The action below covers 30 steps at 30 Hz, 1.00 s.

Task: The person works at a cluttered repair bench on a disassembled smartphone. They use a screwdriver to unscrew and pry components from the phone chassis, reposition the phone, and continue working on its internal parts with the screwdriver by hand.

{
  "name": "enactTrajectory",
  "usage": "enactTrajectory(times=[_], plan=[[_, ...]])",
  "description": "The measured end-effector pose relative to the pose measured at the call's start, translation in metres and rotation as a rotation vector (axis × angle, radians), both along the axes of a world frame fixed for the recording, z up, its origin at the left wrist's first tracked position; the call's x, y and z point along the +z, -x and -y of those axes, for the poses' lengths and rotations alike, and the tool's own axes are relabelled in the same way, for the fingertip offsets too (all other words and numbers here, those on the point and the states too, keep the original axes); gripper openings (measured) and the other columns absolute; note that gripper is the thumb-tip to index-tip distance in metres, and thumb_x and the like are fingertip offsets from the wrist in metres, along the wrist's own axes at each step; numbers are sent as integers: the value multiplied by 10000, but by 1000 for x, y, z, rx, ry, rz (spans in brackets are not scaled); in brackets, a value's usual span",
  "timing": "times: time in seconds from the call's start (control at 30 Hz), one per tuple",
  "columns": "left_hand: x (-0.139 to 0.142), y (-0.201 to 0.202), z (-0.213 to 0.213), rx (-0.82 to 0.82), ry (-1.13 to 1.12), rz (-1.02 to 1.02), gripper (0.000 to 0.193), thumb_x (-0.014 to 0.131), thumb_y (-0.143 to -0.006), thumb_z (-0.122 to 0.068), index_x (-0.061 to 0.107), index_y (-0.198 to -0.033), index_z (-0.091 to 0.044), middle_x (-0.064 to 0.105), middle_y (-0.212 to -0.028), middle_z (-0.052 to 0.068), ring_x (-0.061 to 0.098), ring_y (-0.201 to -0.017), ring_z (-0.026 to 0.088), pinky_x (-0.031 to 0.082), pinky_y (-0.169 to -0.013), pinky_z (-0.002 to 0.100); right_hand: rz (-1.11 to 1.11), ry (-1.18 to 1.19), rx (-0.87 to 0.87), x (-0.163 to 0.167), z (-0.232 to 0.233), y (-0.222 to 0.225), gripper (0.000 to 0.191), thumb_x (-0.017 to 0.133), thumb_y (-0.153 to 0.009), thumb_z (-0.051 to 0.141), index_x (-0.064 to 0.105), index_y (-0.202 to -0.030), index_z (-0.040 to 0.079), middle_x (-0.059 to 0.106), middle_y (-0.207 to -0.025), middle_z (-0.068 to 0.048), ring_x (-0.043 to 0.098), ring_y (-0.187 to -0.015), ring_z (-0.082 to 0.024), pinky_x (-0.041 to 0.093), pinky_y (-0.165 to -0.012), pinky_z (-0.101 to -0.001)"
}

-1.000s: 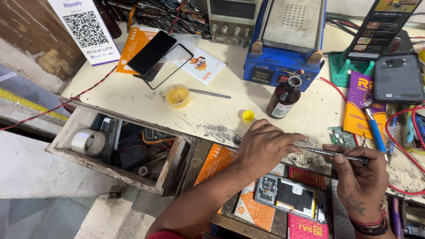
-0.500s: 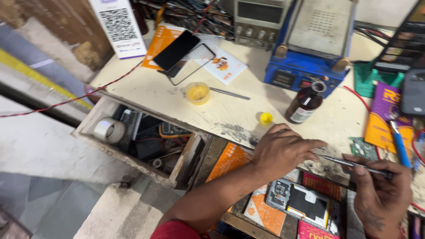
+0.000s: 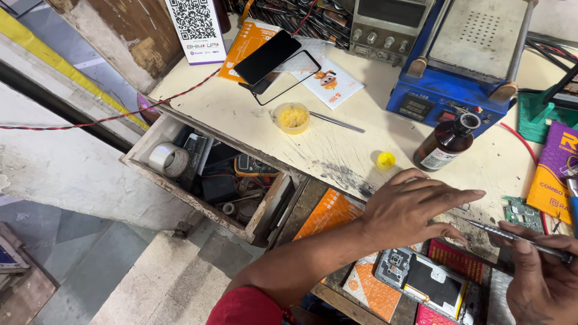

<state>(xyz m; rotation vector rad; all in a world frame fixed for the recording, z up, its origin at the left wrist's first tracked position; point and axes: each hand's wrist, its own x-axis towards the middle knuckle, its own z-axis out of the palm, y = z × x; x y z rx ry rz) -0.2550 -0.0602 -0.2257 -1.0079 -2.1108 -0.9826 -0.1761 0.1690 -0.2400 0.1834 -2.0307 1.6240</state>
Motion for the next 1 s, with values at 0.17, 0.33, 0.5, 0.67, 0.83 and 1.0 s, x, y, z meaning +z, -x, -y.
enactTrajectory(times=[0.17,0.33,0.5,0.67,0.83,1.0], plan=[[1,-1,3,-7,-68,-8,672,712,-938,-529,497,-1511,-250,716,-1119,-38,684,-1108,98,477,-1000,298,39,-131,31,-6,-30,18,290,408,-1236,213,506,-1240,-60,561,-1213,-306,610,-1215,-293,497,-1132,-364],[1,-1,5,3,-77,-15,530,703,-1006,-461,554,-1462,-237,733,-1136,-37,691,-1097,89,482,-974,290,67,-153,-55,-14,-50,17,401,403,-1223,303,554,-1191,-67,583,-1181,-267,600,-1180,-268,474,-1147,-366],[0,0,4,28,-54,-50,386,676,-1078,-348,598,-1427,-203,740,-1160,-36,694,-1105,96,490,-971,293,84,-144,-190,-30,-57,-13,459,427,-1202,371,586,-1138,-54,636,-1128,-208,610,-1132,-237,464,-1143,-363],[-5,7,-10,22,8,-97,338,683,-1081,-239,638,-1409,-168,754,-1184,-22,699,-1083,111,508,-966,298,76,-158,-285,-55,-68,-43,519,451,-1182,440,619,-1086,-41,689,-1075,-149,619,-1084,-207,454,-1139,-360],[-13,18,-31,-2,38,-123,348,717,-1048,-170,649,-1389,-151,756,-1174,-15,702,-1122,130,515,-975,313,90,-335,-403,-81,-88,-62,523,479,-1197,437,672,-1001,-7,700,-999,-94,623,-1061,-166,339,-1297,-410],[-17,20,-53,2,18,-134,376,741,-1002,-124,658,-1369,-144,753,-1175,-14,704,-1128,145,525,-1005,337,178,-279,-464,-95,-106,-78,247,601,-1215,268,579,-1148,31,741,-992,-72,665,-954,-114,412,-1178,-312]])
